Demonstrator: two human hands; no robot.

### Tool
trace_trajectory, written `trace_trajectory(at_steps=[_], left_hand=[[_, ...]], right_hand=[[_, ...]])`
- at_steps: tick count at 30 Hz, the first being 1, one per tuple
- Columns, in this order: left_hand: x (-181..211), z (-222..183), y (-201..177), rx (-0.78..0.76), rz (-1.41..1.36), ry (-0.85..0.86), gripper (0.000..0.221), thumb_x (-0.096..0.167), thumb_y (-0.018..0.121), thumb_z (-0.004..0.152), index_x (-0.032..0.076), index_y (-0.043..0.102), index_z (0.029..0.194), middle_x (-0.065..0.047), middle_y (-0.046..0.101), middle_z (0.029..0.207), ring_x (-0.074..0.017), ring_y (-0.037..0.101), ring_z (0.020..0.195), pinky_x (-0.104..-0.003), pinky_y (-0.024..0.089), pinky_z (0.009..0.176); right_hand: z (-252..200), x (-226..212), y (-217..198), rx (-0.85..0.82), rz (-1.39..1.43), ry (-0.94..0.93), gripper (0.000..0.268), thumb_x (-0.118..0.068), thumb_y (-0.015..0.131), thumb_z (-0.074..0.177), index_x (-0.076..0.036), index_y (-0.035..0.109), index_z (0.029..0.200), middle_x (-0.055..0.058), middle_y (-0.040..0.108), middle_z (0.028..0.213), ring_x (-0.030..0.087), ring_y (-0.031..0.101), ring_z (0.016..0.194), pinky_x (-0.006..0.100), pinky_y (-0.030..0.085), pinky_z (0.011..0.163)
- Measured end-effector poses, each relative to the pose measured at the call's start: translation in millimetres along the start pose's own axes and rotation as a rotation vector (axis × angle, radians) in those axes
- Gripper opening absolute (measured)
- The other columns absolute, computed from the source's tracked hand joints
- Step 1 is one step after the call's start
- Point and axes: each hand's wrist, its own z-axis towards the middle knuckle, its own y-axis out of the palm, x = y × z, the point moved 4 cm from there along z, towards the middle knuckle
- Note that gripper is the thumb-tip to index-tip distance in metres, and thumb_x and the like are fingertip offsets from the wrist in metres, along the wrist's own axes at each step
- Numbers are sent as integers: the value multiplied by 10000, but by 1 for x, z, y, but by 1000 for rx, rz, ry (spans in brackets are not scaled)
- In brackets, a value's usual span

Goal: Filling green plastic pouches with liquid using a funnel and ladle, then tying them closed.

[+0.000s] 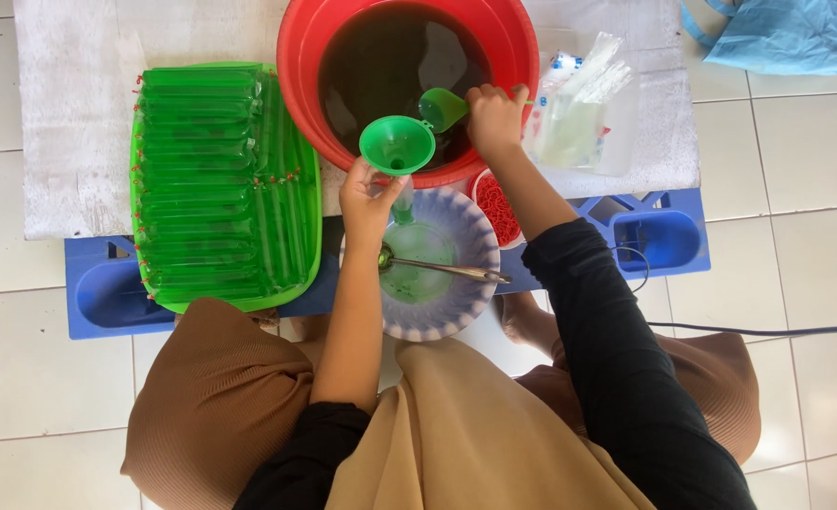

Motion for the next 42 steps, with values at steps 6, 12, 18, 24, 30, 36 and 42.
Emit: trace_trajectory(at_steps=[6,12,18,24,30,36,42], left_hand=[[5,4,1,-16,4,35,426,153,823,859,95,652,1245,-55,743,1191,-172,679,1162,-304,519,1035],[1,5,0,-17,-8,42,451,124,820,852,81,651,1267,-62,741,1203,-180,680,1163,-311,529,1022],[-1,2,3,-22,1,38,470,133,830,841,84,649,1273,-73,745,1207,-184,681,1180,-313,538,1013],[-1,-7,9,-11,63,1,458,148,847,826,132,669,1247,-14,769,1116,-124,675,946,-289,553,805],[-18,-8,11,29,-11,94,401,79,854,816,102,682,1178,-10,756,982,-127,677,861,-283,578,824],[-14,-16,19,9,8,128,400,75,851,833,103,684,1196,-43,769,1076,-151,698,995,-308,592,910],[11,-30,24,-15,53,104,335,47,815,854,102,683,1158,-35,761,1087,-154,686,1007,-309,568,882]], right_hand=[[11,-19,42,-243,265,84,324,-64,627,788,-273,775,988,12,764,906,299,705,734,496,286,843],[10,-14,18,-293,594,211,213,-124,702,853,-244,776,1013,1,777,875,314,665,817,462,285,863],[15,7,-51,-120,690,172,191,-99,747,890,-221,795,1029,-51,799,1019,259,710,900,491,340,874],[16,47,-122,-36,693,101,185,-126,786,893,-227,792,1047,-81,794,1036,220,715,929,489,338,867],[-11,55,-204,-64,736,-25,174,-106,764,945,-240,792,1053,-93,781,1059,200,708,897,494,361,934],[-43,40,-231,-125,788,-50,188,-80,763,940,-214,777,1072,-59,778,1060,182,719,928,514,284,972],[-51,32,-227,-138,809,-64,200,-51,760,931,-184,783,1079,-27,785,1100,221,718,917,537,284,1005]])
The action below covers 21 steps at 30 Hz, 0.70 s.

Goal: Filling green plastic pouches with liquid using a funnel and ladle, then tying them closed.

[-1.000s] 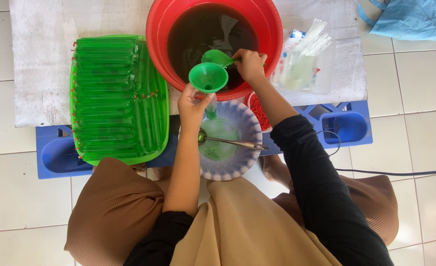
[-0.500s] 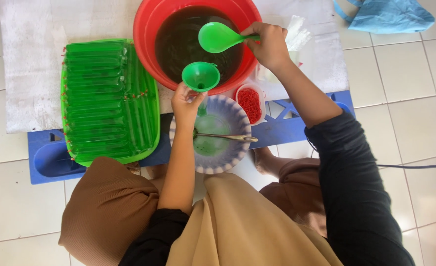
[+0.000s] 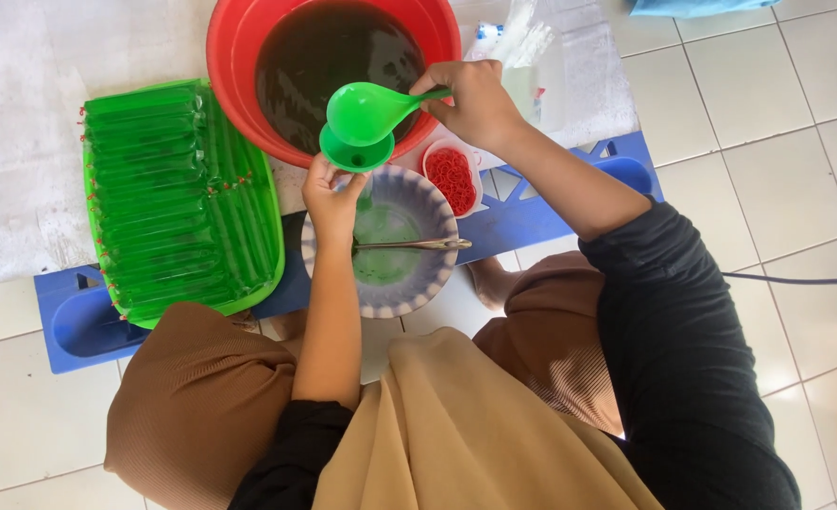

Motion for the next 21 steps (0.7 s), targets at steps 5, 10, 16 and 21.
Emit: trace_trajectory(at_steps=[5,10,16,21], left_hand=[[-4,1,0,-6,2,16,402,-6,820,828,80,678,1194,-55,762,1131,-162,693,1062,-302,570,913],[-5,2,0,0,16,41,413,35,834,820,93,674,1196,-39,756,1140,-166,698,1106,-314,573,928],[-6,1,1,7,25,56,418,77,835,833,89,671,1216,-49,755,1152,-178,699,1107,-307,565,913],[-2,1,0,2,7,49,428,92,828,861,102,666,1256,-58,757,1148,-179,692,1076,-318,572,919]], right_hand=[[-2,-2,5,-1,-22,-33,194,-51,766,928,-178,785,1073,-26,787,1091,216,714,912,508,287,995],[-2,-1,13,3,-34,-83,210,-41,784,914,-185,790,1068,-30,784,1074,219,716,895,501,290,977],[-2,1,15,7,-44,-113,220,-38,791,916,-171,785,1091,-21,792,1072,223,716,884,503,310,970],[-1,4,12,17,-37,-110,213,-33,774,931,-172,778,1092,-24,783,1101,210,691,886,485,286,969]])
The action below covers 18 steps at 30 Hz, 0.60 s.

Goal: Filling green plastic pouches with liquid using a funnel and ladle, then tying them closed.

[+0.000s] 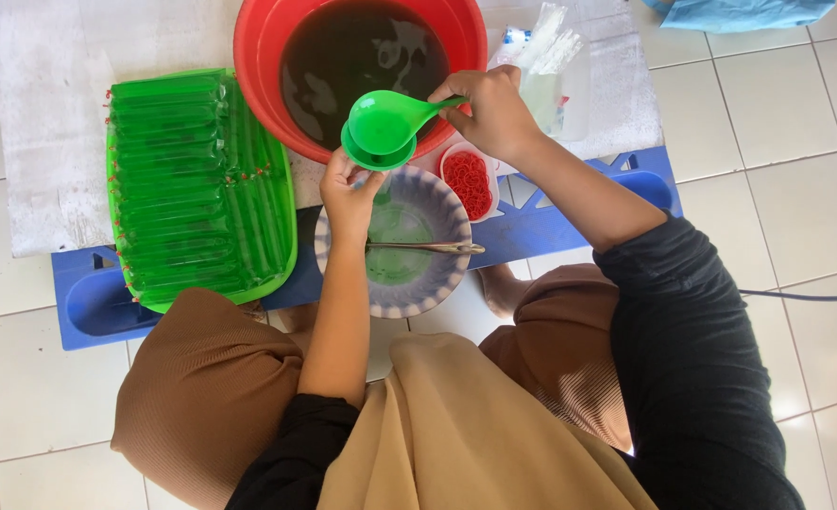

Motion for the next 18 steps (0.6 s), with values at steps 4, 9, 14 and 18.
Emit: trace_trajectory(at_steps=[4,9,14,18], left_hand=[[0,0,-1,34,1,-21,449,80,847,839,100,667,1250,-60,760,1137,-180,705,1074,-311,577,937],[-9,1,3,15,11,-46,416,63,842,817,125,679,1195,0,758,1024,-114,622,866,-290,533,839],[-14,-1,3,20,15,-38,440,72,840,834,117,678,1240,-12,757,1054,-117,623,898,-298,528,847],[-16,1,1,38,10,-16,381,87,859,825,136,691,1164,10,745,999,-104,620,887,-278,530,829]], right_hand=[[0,-2,-2,7,-6,-11,210,-26,773,930,-163,785,1088,-5,787,1097,212,709,894,490,287,974],[-2,1,-5,51,-68,-50,211,-27,764,935,-161,778,1097,-6,787,1114,214,707,927,493,297,944],[-2,-2,-9,59,-73,-66,224,-15,766,930,-152,770,1107,-2,782,1119,216,712,973,495,286,950],[-3,-4,-12,73,-79,-82,218,1,771,936,-126,771,1114,33,784,1111,239,711,969,500,295,944]])
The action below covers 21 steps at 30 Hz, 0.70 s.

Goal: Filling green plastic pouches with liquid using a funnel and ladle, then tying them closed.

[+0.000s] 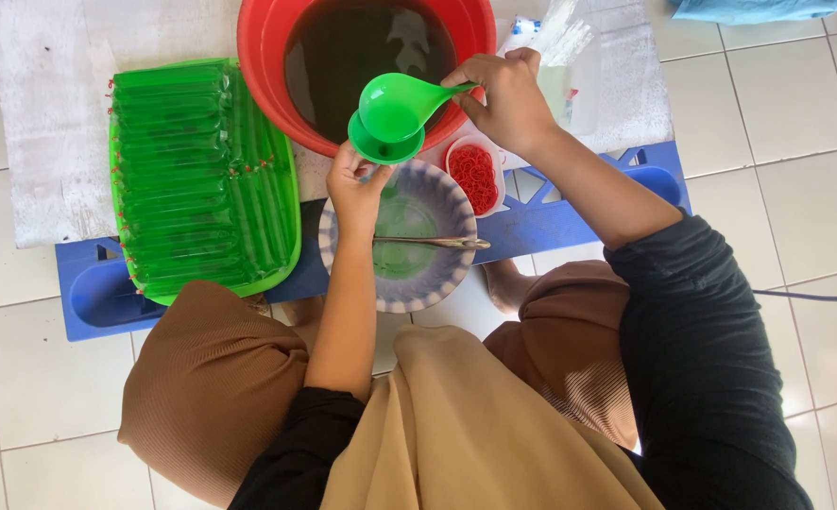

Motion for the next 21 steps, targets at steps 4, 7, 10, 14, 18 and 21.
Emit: trace_trajectory(at_steps=[4,7,10,14,18,21], left_hand=[[5,-1,-1,9,-16,30,427,100,864,828,117,689,1216,-20,761,1055,-130,674,955,-286,538,853],[3,0,-1,15,-13,-5,471,106,873,818,123,683,1249,-15,756,1040,-124,661,922,-291,551,872],[-1,0,0,1,-34,36,469,112,871,829,120,678,1257,-37,760,1072,-128,658,952,-298,554,877],[0,0,-1,3,3,6,461,98,857,823,133,683,1249,-12,762,1050,-116,652,912,-293,534,852],[1,1,-2,-2,14,2,455,109,862,829,135,680,1245,-12,765,1052,-122,652,906,-300,539,852],[4,0,-1,-3,-29,-13,457,91,857,834,130,679,1253,-17,766,1069,-118,640,910,-300,543,864]], right_hand=[[-1,-1,1,6,4,-7,237,13,771,921,-133,768,1107,25,781,1108,231,714,963,490,296,945],[0,-2,-2,25,-10,-26,219,11,787,936,-124,769,1109,46,779,1106,247,715,960,506,304,949],[-2,-2,-3,39,-8,-27,242,17,777,931,-126,762,1124,45,776,1111,246,713,988,503,288,957],[-1,-5,-4,58,-11,-37,254,30,774,930,-127,756,1129,41,768,1108,244,709,981,503,275,976],[1,-12,-8,122,-19,-79,291,82,775,912,-110,746,1129,56,754,1130,261,699,1032,473,262,974],[3,-11,-6,154,-8,-107,336,114,770,900,-112,732,1145,42,755,1156,251,698,1098,478,226,1028]])
